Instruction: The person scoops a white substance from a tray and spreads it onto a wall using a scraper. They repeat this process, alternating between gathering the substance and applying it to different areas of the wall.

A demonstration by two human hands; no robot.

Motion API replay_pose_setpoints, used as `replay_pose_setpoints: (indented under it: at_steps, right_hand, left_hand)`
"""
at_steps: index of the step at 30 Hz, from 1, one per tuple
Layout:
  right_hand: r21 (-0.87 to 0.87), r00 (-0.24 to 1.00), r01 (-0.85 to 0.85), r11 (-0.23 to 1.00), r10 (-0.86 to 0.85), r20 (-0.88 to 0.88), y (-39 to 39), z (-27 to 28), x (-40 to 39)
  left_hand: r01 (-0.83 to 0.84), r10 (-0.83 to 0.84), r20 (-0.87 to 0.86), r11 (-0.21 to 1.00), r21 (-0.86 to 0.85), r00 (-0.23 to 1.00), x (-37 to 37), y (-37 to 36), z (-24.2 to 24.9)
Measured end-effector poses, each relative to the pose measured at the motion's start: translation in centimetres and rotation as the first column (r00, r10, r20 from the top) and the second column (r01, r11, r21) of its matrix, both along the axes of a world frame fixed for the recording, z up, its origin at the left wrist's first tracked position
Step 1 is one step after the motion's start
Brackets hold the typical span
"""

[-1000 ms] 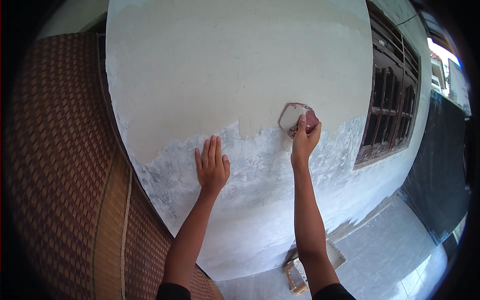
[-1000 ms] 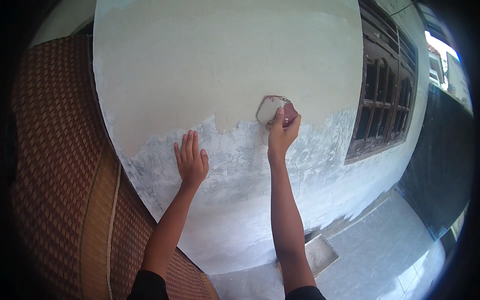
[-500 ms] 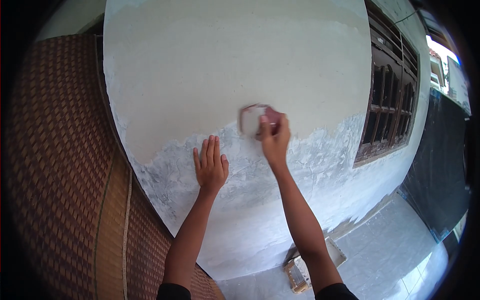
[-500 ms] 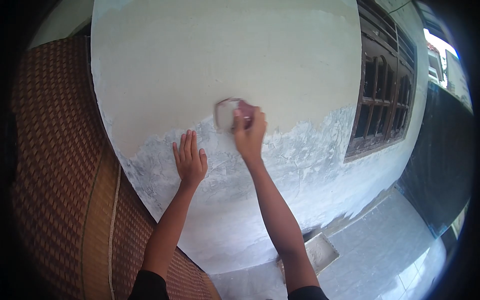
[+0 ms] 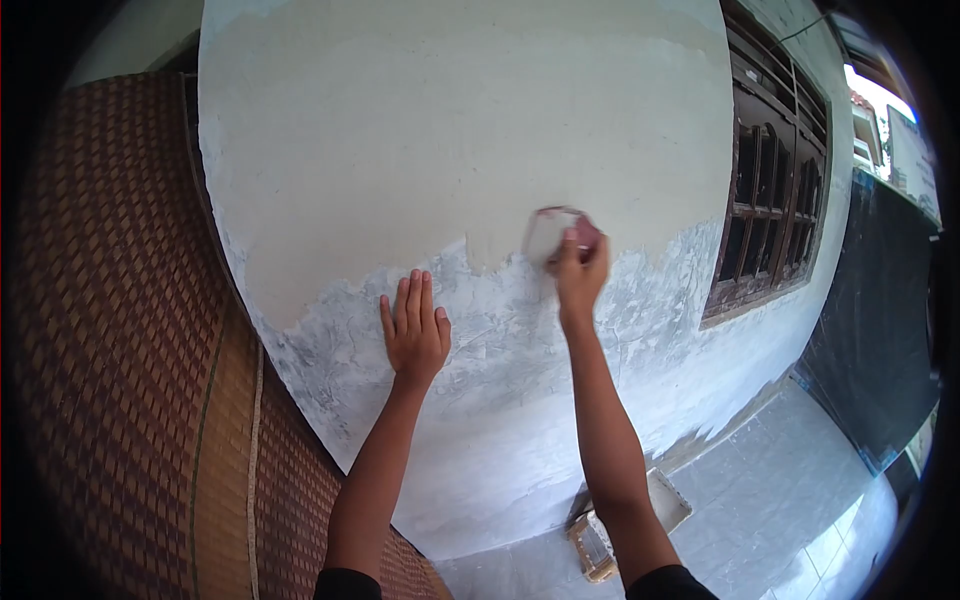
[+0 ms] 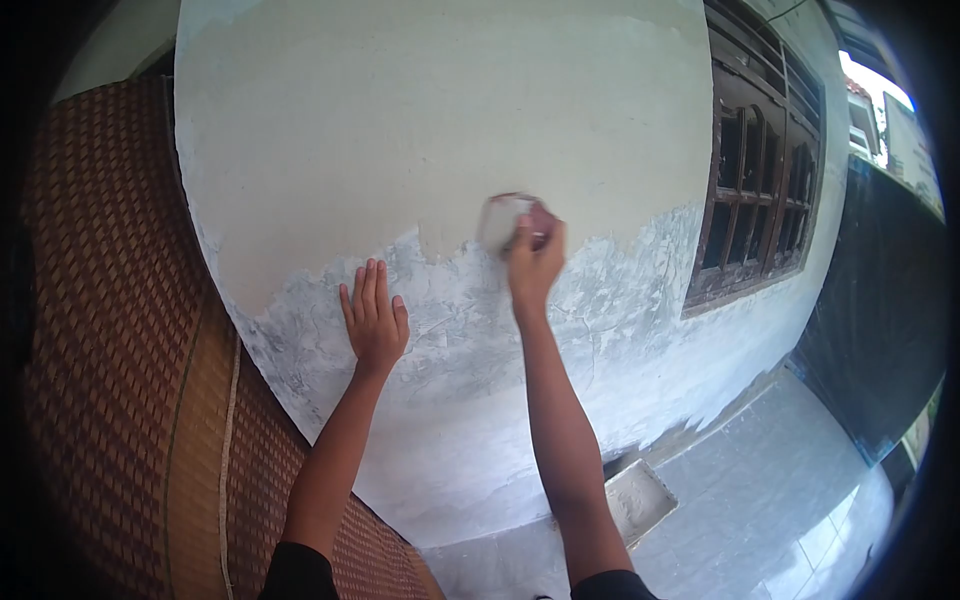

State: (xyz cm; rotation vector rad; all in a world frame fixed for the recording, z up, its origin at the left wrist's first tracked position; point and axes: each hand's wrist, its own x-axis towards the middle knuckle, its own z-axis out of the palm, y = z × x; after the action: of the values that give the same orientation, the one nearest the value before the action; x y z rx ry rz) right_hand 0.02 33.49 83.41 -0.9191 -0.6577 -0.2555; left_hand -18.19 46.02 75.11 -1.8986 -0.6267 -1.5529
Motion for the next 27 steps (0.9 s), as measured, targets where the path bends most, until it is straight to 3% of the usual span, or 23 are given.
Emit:
replay_pose_setpoints:
  at_steps: [1,3,5,6,7,9,11,13,15,16,17,19,20,21,23,25,27]
  right_hand:
    - [0.116,0.99,0.141,0.983,-0.14,-0.017,0.1,-0.2,1.0]
    - [0.219,0.996,-0.004,0.976,0.023,-0.086,-0.9,0.7,-0.4]
    - [0.032,0.991,-0.102,0.994,0.099,0.085,0.1,0.4,-1.1]
    - [-0.139,0.968,0.064,0.988,-0.028,0.249,-0.1,0.4,-1.8]
    - [-0.141,0.969,0.065,0.988,-0.029,0.246,0.0,0.2,-1.2]
    - [-0.086,0.998,0.056,0.995,-0.055,0.023,0.0,0.4,0.0]
    - [0.114,0.994,0.079,0.99,-0.07,-0.083,-0.8,0.3,0.4]
    - [0.11,0.993,-0.096,0.989,0.103,-0.056,-0.8,0.3,-0.2]
    - [-0.071,0.979,0.015,0.997,-0.001,0.204,0.1,-0.2,-0.7]
    - [-0.154,0.944,0.193,0.969,-0.142,0.297,0.2,-0.3,-0.5]
    - [-0.156,0.945,0.194,0.968,-0.142,0.294,0.0,-0.2,-0.2]
    - [0.031,0.999,0.045,0.998,-0.045,-0.02,-0.8,0.2,0.8]
    - [0.1,0.995,0.087,0.991,-0.082,-0.056,-1.0,0.3,1.0]
    - [0.101,0.995,0.086,0.991,-0.081,-0.054,-0.7,0.2,0.9]
    - [0.075,0.99,-0.123,0.99,0.117,0.077,-0.3,-0.1,0.3]
    - [-0.152,0.947,0.129,0.98,-0.077,0.311,0.2,-0.8,1.0]
    - [-0.042,0.996,0.033,0.999,-0.03,0.086,-0.5,-0.4,2.1]
  left_hand:
    - [-0.007,0.006,0.006,1.0,0.005,1.0,0.0,0.0,0.2]
    - [-0.004,0.004,0.013,1.0,0.001,1.0,0.0,0.0,0.2]
    - [0.005,-0.005,0.009,1.0,0.0,1.0,0.1,0.1,0.3]
    - [-0.001,0.001,0.007,1.0,0.003,1.0,0.1,0.1,0.3]
    - [-0.007,0.007,0.005,1.0,0.004,1.0,0.0,0.2,0.1]
    - [-0.003,0.003,0.001,1.0,0.005,1.0,0.0,0.1,0.0]
    - [-0.005,0.005,0.009,1.0,0.011,1.0,0.0,0.1,0.2]
    - [0.005,-0.006,0.009,1.0,0.011,1.0,0.0,0.1,0.1]
    - [0.009,-0.009,0.012,1.0,0.009,1.0,0.0,0.1,0.3]
    - [0.013,-0.013,0.007,1.0,0.001,1.0,0.0,0.0,0.2]
    - [0.015,-0.015,0.004,1.0,-0.002,1.0,-0.1,-0.1,0.0]
    - [0.011,-0.011,0.005,1.0,0.008,1.0,-0.1,0.0,0.2]
    - [0.007,-0.007,0.011,1.0,0.01,1.0,-0.1,0.1,0.2]
    - [0.007,-0.007,0.015,1.0,0.01,1.0,0.0,0.1,0.2]
    - [0.01,-0.01,0.015,1.0,0.008,1.0,0.0,0.0,0.1]
    - [0.0,0.0,0.003,1.0,-0.004,1.0,-0.1,0.0,0.1]
    - [0.0,0.0,0.004,1.0,-0.001,1.0,0.0,0.0,0.0]
